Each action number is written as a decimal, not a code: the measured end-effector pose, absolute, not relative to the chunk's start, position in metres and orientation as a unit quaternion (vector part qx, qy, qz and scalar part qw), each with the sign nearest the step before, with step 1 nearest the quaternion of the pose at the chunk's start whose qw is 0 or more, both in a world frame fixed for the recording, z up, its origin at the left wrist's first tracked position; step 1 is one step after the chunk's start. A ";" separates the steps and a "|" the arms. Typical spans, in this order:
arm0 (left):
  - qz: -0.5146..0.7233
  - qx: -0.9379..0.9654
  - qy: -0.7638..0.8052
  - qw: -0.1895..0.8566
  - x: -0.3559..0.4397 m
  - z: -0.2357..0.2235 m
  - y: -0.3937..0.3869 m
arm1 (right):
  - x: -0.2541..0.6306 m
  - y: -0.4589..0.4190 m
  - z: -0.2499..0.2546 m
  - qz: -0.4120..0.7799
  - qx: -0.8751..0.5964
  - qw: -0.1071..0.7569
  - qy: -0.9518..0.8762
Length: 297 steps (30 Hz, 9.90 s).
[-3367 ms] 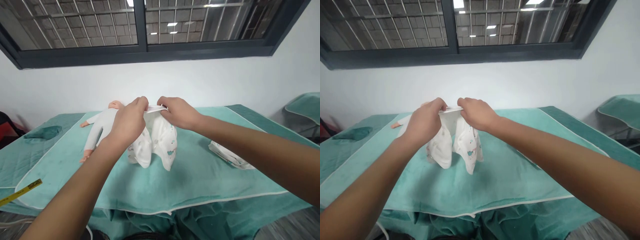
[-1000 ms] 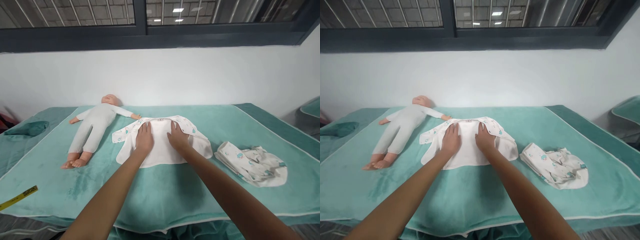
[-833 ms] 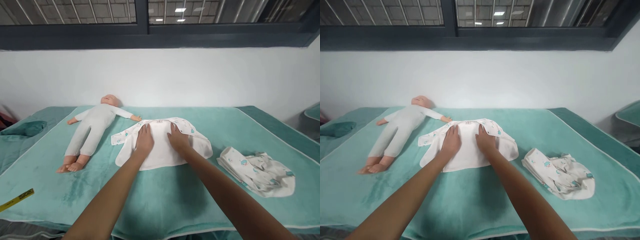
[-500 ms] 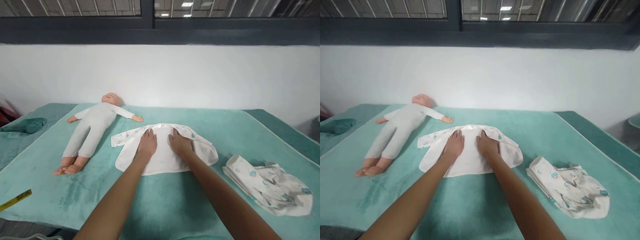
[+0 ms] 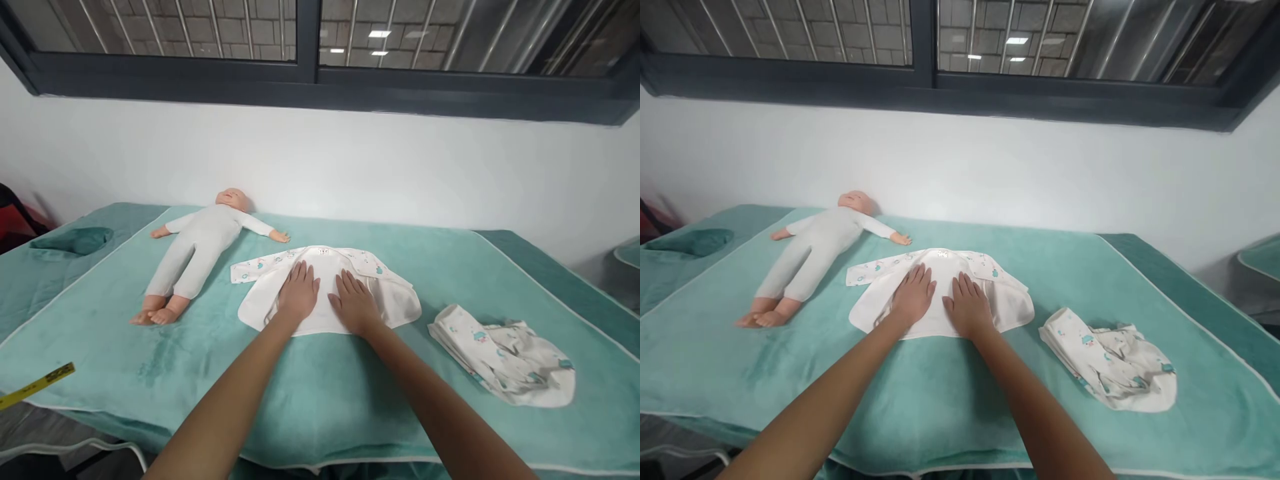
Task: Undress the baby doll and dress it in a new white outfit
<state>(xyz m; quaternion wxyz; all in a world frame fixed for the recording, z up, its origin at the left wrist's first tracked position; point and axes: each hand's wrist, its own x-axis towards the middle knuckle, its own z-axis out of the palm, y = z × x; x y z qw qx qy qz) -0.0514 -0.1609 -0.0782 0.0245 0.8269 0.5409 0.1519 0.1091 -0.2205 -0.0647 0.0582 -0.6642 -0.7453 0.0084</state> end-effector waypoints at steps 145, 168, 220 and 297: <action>0.235 0.829 0.501 0.079 -0.060 -0.079 -0.209 | 0.297 -0.127 -0.068 0.012 -0.744 0.508 -0.434; 0.257 0.817 0.506 0.102 -0.059 -0.076 -0.211 | 0.236 -0.154 -0.073 -0.082 -0.670 0.213 -0.706; 0.197 0.940 0.277 0.041 -0.022 -0.057 -0.245 | 0.134 -0.115 -0.083 0.136 -0.619 0.106 -0.766; 0.163 0.830 0.516 0.137 -0.029 -0.075 -0.143 | 0.129 -0.127 -0.076 0.143 -0.631 0.166 -0.744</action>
